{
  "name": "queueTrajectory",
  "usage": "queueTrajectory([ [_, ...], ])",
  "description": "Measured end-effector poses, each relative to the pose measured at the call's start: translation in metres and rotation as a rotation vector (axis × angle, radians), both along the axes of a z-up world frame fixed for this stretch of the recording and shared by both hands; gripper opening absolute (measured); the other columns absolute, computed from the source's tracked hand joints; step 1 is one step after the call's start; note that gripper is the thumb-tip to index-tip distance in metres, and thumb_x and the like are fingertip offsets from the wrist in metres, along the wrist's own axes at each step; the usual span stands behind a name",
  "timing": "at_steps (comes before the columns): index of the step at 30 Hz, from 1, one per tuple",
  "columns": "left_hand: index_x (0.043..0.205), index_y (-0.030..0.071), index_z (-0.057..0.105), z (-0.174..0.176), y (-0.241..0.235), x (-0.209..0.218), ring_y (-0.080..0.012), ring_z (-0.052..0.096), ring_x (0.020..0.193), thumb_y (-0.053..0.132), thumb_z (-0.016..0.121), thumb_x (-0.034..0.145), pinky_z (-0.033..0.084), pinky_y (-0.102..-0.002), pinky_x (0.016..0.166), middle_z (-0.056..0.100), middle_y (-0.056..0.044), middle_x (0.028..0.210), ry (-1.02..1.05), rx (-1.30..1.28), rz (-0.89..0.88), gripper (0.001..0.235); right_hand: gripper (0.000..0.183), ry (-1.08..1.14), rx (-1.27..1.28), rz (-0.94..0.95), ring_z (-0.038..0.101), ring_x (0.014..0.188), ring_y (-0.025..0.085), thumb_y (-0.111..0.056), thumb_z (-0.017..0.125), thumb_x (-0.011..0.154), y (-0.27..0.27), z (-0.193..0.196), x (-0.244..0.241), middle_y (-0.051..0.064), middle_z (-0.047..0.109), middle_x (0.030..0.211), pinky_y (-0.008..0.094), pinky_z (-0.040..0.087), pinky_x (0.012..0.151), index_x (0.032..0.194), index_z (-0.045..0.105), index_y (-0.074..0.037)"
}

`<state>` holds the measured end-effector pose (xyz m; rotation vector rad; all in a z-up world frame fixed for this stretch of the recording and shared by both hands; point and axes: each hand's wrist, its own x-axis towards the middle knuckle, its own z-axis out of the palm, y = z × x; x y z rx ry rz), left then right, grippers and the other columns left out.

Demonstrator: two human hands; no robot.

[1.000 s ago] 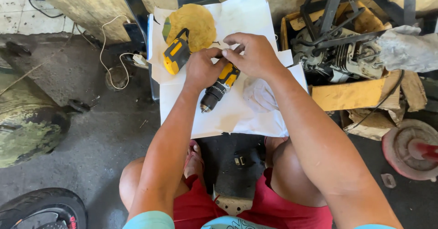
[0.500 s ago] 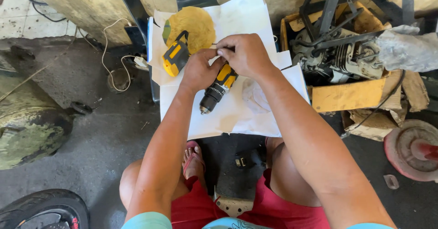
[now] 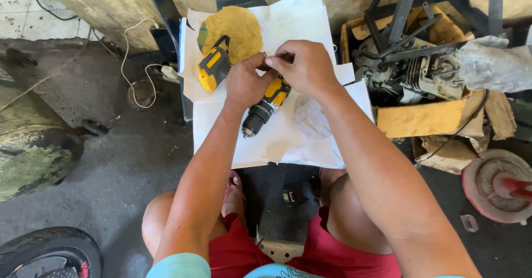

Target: The person uses a screwdriver to remove screws from the casing of a yellow and black cordless drill. They carefully separate the two halves of the drill's body, exposing the internal motor and wiring, and place the casing parts on a white sheet.

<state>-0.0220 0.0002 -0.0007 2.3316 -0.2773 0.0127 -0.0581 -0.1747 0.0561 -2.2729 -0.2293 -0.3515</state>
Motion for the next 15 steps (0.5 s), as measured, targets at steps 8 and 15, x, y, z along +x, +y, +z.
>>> queueTrajectory([
  [8,0.097,0.026,0.081,-0.005,0.004,-0.003,-0.0370,0.072,0.091,0.027,0.069,0.094,0.060,-0.046,0.075,0.076,-0.006,0.078,-0.110,-0.090,-0.113,0.013,0.011,0.043,-0.086,0.062,0.074,0.071,0.029,-0.018,0.072,0.092,-0.002,-0.001,0.009,0.009,0.075,0.078,0.036,0.059,0.060,0.094,0.080,-0.011],
  [15,0.090,0.023,0.080,0.003,-0.005,-0.006,-0.0338,0.073,0.092,0.041,0.075,0.085,0.058,-0.046,0.076,0.076,-0.005,0.084,-0.062,-0.021,0.019,0.019,0.023,0.099,-0.062,0.069,0.075,0.082,0.028,-0.028,0.074,0.096,-0.004,0.019,-0.007,0.011,0.075,0.088,0.039,0.060,0.066,0.106,0.078,-0.008],
])
